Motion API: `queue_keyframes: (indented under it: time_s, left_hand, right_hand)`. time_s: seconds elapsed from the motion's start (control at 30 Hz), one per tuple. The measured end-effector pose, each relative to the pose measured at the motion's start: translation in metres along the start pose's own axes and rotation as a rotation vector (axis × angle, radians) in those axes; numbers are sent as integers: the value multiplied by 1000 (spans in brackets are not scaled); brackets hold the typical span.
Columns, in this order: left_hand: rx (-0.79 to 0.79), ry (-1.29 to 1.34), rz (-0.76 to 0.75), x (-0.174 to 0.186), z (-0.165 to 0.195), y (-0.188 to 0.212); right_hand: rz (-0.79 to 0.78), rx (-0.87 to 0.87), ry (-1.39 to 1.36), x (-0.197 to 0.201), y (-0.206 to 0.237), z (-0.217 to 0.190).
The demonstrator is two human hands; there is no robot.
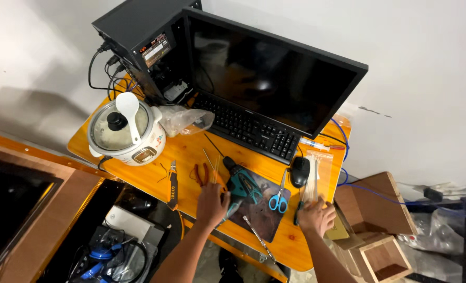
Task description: The person walks through a cluttered electronics shop, places a green bag and small items on a work desk, and arranges hand tools on the desk. They then move to a metal shelving unit and arrange boxed and plastic-wrapped electronic products, stacking and aligning the packages neatly on the shelf.
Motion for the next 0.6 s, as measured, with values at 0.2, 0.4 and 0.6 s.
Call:
queue_keyframes:
  time_s: [0.2, 0.4, 0.6]
  left_hand:
    - [-35, -115, -136, -29, 13, 14]
    - [0, -163, -197, -64, -14, 19]
    - [-110, -123, -299, -54, -26, 28]
  right_hand:
    - [-61, 320, -83, -6, 36, -60]
    - [-206, 320, 30, -22, 75, -95]
    - [-310, 322, 98, 2, 85, -86]
Point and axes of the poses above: each hand's wrist, its own y-axis away from the middle knuckle, its own x-axis out of the back of the hand, z = x × y, the point moved 4 cm from there along -y, towards the middle knuckle
